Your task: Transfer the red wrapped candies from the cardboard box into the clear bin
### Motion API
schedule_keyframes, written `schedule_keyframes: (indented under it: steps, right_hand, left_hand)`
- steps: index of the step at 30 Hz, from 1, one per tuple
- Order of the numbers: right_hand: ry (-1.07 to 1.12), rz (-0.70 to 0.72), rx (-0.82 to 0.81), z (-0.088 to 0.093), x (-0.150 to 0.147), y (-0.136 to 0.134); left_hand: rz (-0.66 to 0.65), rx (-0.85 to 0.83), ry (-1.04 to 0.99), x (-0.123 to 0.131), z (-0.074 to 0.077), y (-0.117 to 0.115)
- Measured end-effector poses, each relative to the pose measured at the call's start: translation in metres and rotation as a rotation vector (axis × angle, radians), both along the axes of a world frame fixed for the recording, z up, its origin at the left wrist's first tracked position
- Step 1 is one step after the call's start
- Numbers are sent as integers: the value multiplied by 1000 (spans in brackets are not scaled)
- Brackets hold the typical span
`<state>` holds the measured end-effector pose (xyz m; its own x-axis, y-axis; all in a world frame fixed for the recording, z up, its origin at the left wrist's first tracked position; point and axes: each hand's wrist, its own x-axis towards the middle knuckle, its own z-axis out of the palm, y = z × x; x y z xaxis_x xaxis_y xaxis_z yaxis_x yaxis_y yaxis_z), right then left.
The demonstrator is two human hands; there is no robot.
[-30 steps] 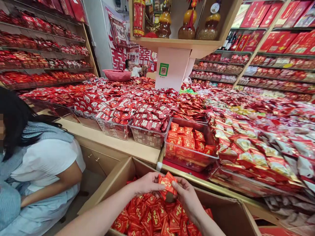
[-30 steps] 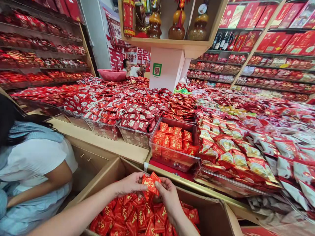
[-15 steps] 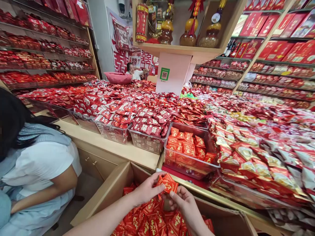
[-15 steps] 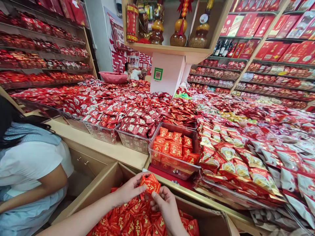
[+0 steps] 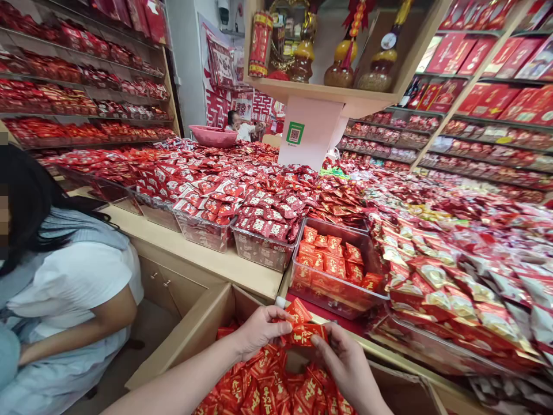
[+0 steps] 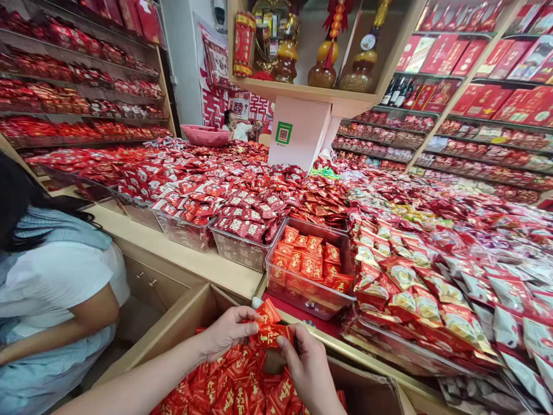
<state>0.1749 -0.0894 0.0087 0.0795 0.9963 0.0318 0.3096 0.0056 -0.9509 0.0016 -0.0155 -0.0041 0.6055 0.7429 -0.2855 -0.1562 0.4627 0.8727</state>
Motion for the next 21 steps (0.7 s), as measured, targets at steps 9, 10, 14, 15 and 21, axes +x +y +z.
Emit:
schedule_keyframes:
  steps: [9,10,14,15,21]
  right_hand:
    - [251,-109,-94,2,-14,7]
    - [216,-93,-87,7,-14,7]
    - [-197,-36,99,54,2,8]
    - [-316,-51,175,71,9,10]
    - [-864,-133,362,150,45,55]
  left_hand:
    - [61,79,43,-1,-2,-2]
    - [57,92,32,-1,-1,-2]
    - [-51,143,4,-1,4,-5]
    - [-69,155,8,-2,5,-5]
    - [-132,171,55,-4,-3,-2]
